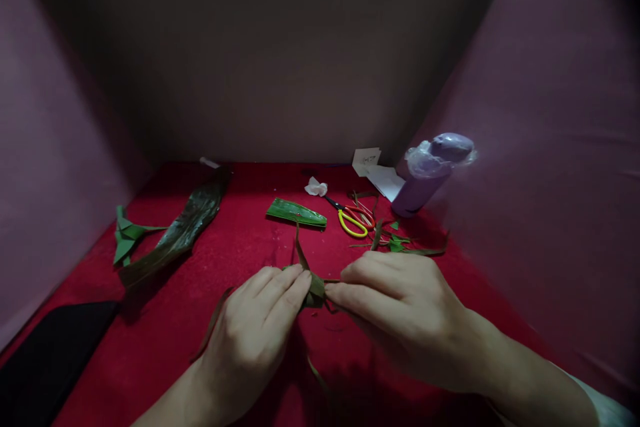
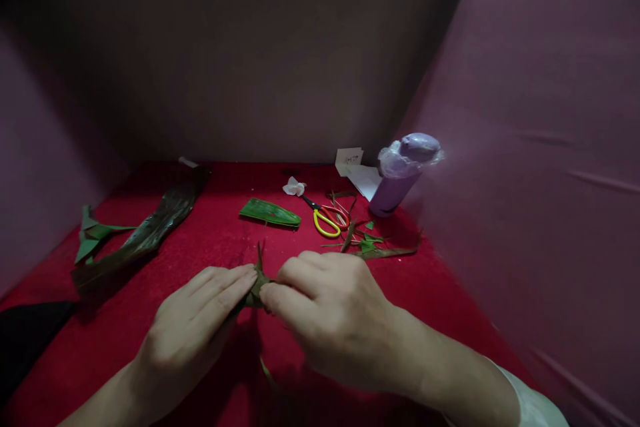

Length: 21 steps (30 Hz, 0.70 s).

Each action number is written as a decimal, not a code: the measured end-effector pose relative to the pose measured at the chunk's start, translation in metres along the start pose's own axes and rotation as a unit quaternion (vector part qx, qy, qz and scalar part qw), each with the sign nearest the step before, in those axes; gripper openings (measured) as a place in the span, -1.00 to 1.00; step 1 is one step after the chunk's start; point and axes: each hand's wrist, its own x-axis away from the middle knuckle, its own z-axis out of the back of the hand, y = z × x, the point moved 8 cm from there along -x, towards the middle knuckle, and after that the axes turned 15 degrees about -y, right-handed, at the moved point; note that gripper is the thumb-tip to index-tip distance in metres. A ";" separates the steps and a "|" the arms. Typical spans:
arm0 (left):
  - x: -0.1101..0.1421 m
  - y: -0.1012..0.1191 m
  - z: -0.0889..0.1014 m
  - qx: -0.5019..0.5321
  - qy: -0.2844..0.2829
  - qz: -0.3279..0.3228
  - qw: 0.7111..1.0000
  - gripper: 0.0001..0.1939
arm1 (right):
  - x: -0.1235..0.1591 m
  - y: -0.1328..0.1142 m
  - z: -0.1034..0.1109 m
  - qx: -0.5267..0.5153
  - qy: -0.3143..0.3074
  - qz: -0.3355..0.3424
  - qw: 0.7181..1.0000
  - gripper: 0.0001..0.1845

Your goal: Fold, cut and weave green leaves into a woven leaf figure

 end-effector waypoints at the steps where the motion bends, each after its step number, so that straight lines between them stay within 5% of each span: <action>1: 0.000 0.000 0.001 -0.003 0.001 0.002 1.000 -0.61 | 0.000 0.004 -0.001 -0.042 -0.020 -0.011 0.999 -0.87; 4: -0.001 0.000 0.004 -0.017 0.007 0.001 1.000 -0.63 | 0.003 0.012 0.000 -0.147 -0.048 -0.036 0.987 -0.70; 11: -0.003 0.001 0.006 -0.037 0.003 0.000 0.999 -0.66 | 0.007 0.021 -0.006 -0.328 -0.071 -0.083 0.938 -0.84; 21: -0.002 0.001 0.006 -0.053 0.003 -0.001 0.999 -0.61 | 0.015 0.028 0.002 -0.192 -0.024 -0.136 0.972 -0.82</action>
